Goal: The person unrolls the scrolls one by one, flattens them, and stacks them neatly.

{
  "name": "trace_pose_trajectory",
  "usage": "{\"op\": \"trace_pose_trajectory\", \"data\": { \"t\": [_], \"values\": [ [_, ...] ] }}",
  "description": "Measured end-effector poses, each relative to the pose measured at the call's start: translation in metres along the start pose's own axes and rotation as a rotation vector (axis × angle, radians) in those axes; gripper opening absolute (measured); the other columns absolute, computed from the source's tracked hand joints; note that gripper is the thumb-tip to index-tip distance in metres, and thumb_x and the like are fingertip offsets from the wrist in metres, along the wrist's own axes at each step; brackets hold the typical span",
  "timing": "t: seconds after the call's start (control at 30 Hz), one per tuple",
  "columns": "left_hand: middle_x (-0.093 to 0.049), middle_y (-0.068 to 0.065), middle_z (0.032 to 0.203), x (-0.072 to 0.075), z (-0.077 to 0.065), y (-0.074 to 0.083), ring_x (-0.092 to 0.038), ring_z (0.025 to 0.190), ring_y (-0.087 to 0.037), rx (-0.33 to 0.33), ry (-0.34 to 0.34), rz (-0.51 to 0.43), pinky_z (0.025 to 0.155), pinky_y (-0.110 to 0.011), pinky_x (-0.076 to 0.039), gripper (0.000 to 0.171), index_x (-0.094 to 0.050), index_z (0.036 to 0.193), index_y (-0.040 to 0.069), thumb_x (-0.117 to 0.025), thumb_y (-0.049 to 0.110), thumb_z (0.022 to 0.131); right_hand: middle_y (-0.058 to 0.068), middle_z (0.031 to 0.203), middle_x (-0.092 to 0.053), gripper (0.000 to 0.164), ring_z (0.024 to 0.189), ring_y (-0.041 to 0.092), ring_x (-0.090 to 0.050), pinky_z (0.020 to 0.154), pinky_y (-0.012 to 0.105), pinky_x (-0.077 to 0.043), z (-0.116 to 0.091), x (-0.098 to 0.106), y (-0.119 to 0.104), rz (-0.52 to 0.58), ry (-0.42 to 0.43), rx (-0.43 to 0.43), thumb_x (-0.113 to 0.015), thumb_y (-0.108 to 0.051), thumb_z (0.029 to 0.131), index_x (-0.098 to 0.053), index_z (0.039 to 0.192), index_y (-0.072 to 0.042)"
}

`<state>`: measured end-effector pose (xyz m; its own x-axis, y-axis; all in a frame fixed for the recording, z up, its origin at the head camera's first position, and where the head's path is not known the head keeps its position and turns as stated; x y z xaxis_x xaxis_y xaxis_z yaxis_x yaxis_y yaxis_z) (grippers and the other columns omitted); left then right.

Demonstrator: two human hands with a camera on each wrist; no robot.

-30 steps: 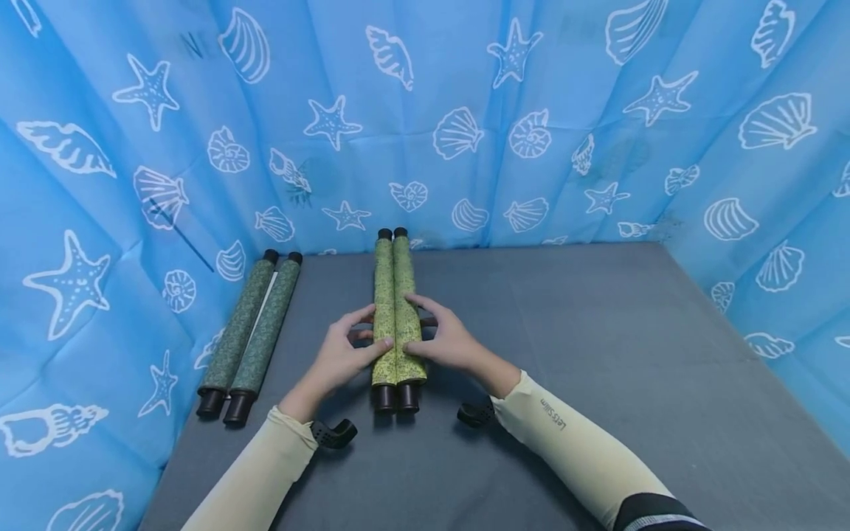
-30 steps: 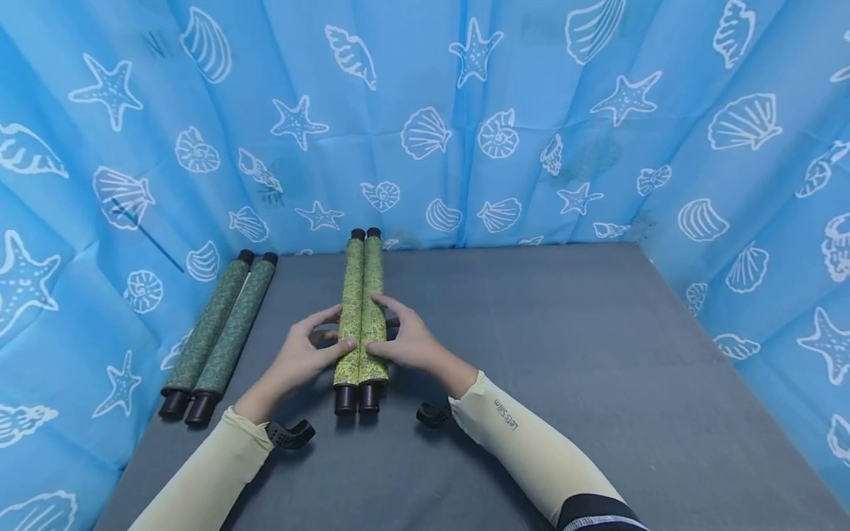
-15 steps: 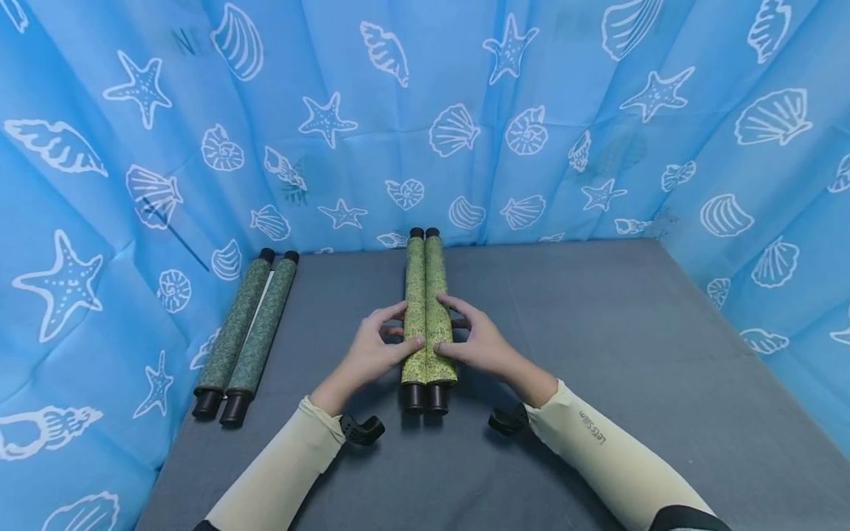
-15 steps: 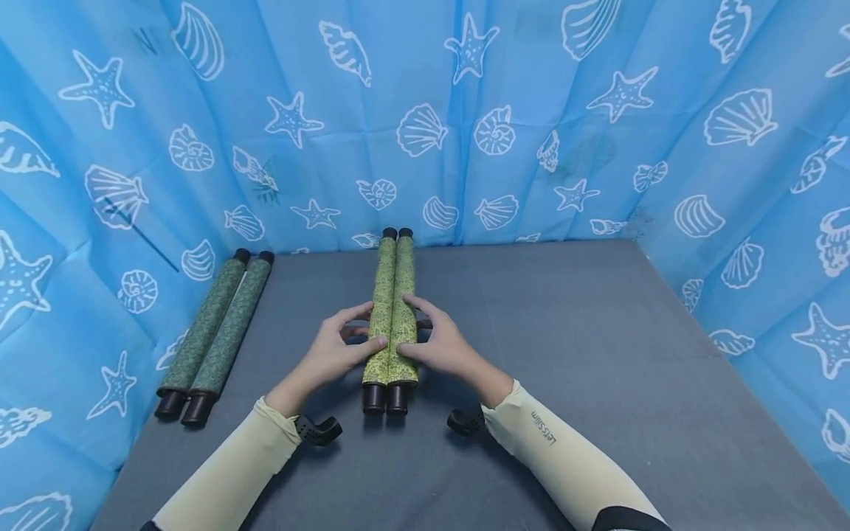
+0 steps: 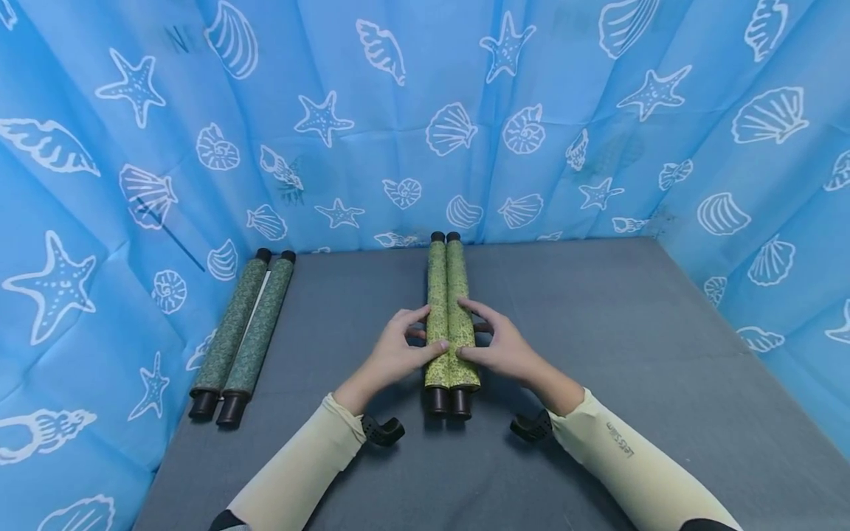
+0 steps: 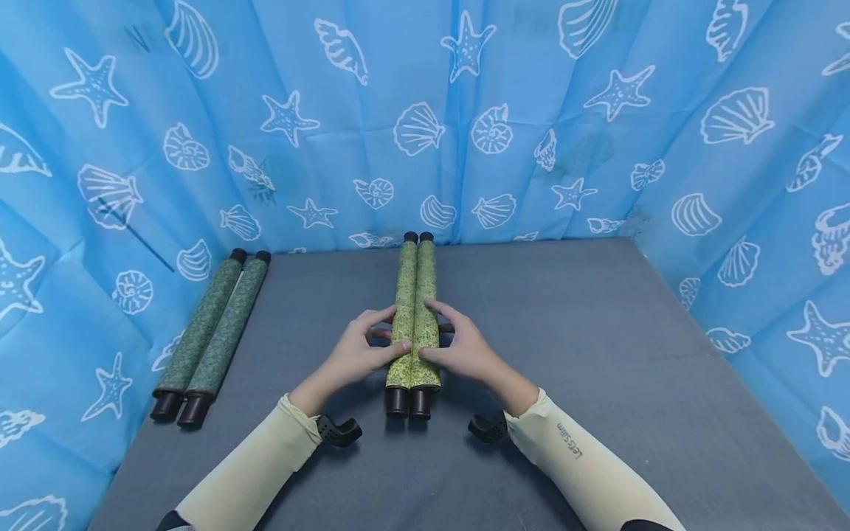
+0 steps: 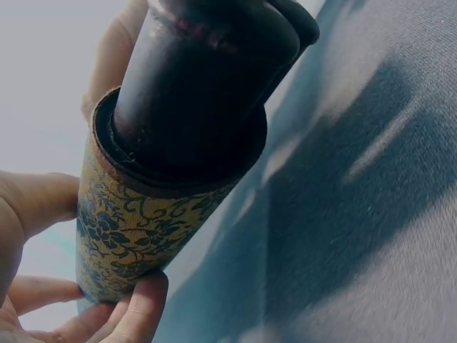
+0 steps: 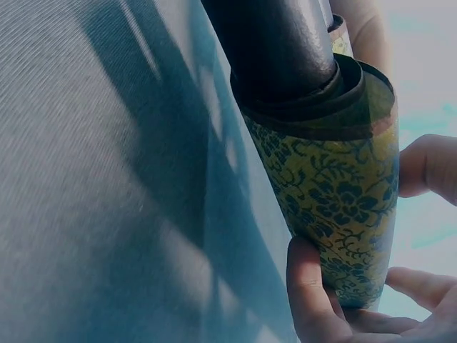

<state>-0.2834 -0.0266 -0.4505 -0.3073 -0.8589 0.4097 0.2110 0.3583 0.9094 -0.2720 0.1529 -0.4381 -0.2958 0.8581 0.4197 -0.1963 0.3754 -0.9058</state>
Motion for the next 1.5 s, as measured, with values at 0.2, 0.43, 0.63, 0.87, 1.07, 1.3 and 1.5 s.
{"op": "trace_pose_trajectory", "data": {
  "t": [0.2,0.43,0.63,0.87,1.07,1.3,1.5],
  "values": [
    [-0.053,-0.016,0.148,-0.013,0.004,-0.003,-0.066,0.121,-0.033,-0.007,-0.019,0.003,0.089,-0.041,-0.063,0.08,-0.043,0.163,0.009,-0.08,0.035,0.097,0.017,0.173,-0.032,0.084,0.141,0.053,-0.05,0.102,0.064,-0.055,-0.003,0.005,0.011,-0.05,-0.001,-0.022,-0.077,-0.011,0.094,-0.035,0.167,-0.011],
    [-0.055,-0.018,0.143,-0.025,0.009,-0.005,-0.067,0.116,-0.031,-0.013,-0.03,0.027,0.084,-0.035,-0.062,0.08,-0.044,0.161,0.004,-0.081,0.033,0.097,0.018,0.171,-0.035,0.085,0.14,0.051,-0.051,0.103,0.062,-0.054,-0.005,0.01,0.023,-0.065,-0.016,-0.044,-0.076,-0.01,0.092,-0.036,0.167,-0.01],
    [-0.054,-0.019,0.144,-0.033,0.011,-0.005,-0.066,0.115,-0.03,-0.003,-0.035,0.035,0.086,-0.035,-0.061,0.08,-0.042,0.162,0.004,-0.08,0.032,0.098,0.019,0.171,-0.035,0.085,0.138,0.05,-0.052,0.094,0.051,-0.057,-0.006,0.015,0.028,-0.081,-0.017,-0.049,-0.075,-0.008,0.091,-0.036,0.166,-0.009],
    [-0.054,-0.017,0.142,-0.04,0.015,0.001,-0.064,0.115,-0.029,-0.014,-0.02,0.042,0.089,-0.037,-0.06,0.08,-0.042,0.162,0.004,-0.078,0.036,0.098,0.02,0.17,-0.037,0.084,0.136,0.048,-0.054,0.088,0.046,-0.058,-0.006,0.025,0.029,-0.089,-0.019,-0.044,-0.076,-0.008,0.092,-0.037,0.166,-0.008],
    [-0.055,-0.018,0.138,-0.045,0.016,0.004,-0.064,0.114,-0.029,-0.019,-0.014,0.043,0.089,-0.038,-0.06,0.08,-0.042,0.161,0.002,-0.078,0.035,0.098,0.019,0.171,-0.036,0.085,0.14,0.049,-0.05,0.094,0.052,-0.057,-0.006,0.027,0.032,-0.099,-0.033,-0.058,-0.076,-0.01,0.092,-0.036,0.167,-0.01],
    [-0.054,-0.019,0.139,-0.049,0.015,0.004,-0.064,0.114,-0.031,-0.012,-0.02,0.049,0.091,-0.041,-0.06,0.079,-0.042,0.162,0.002,-0.077,0.034,0.099,0.021,0.169,-0.037,0.084,0.142,0.05,-0.048,0.104,0.065,-0.051,-0.007,0.028,0.035,-0.131,-0.033,-0.05,-0.076,-0.012,0.091,-0.038,0.165,-0.009],
    [-0.054,-0.019,0.14,-0.052,0.014,0.005,-0.064,0.115,-0.031,-0.013,-0.031,0.034,0.09,-0.04,-0.061,0.079,-0.042,0.161,0.0,-0.078,0.033,0.099,0.021,0.169,-0.037,0.082,0.147,0.051,-0.044,0.108,0.07,-0.047,-0.01,0.029,0.037,-0.153,-0.035,-0.048,-0.075,-0.013,0.092,-0.039,0.165,-0.009]
  ]
}}
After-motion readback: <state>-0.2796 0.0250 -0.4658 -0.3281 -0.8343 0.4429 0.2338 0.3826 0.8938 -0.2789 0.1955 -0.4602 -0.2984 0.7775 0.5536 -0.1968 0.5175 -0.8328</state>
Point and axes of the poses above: each hand's wrist, its own z-axis towards the middle knuckle, its own x-axis out of the back of the hand, y = z × x, the point moved 8 cm from there along z, towards the middle knuckle
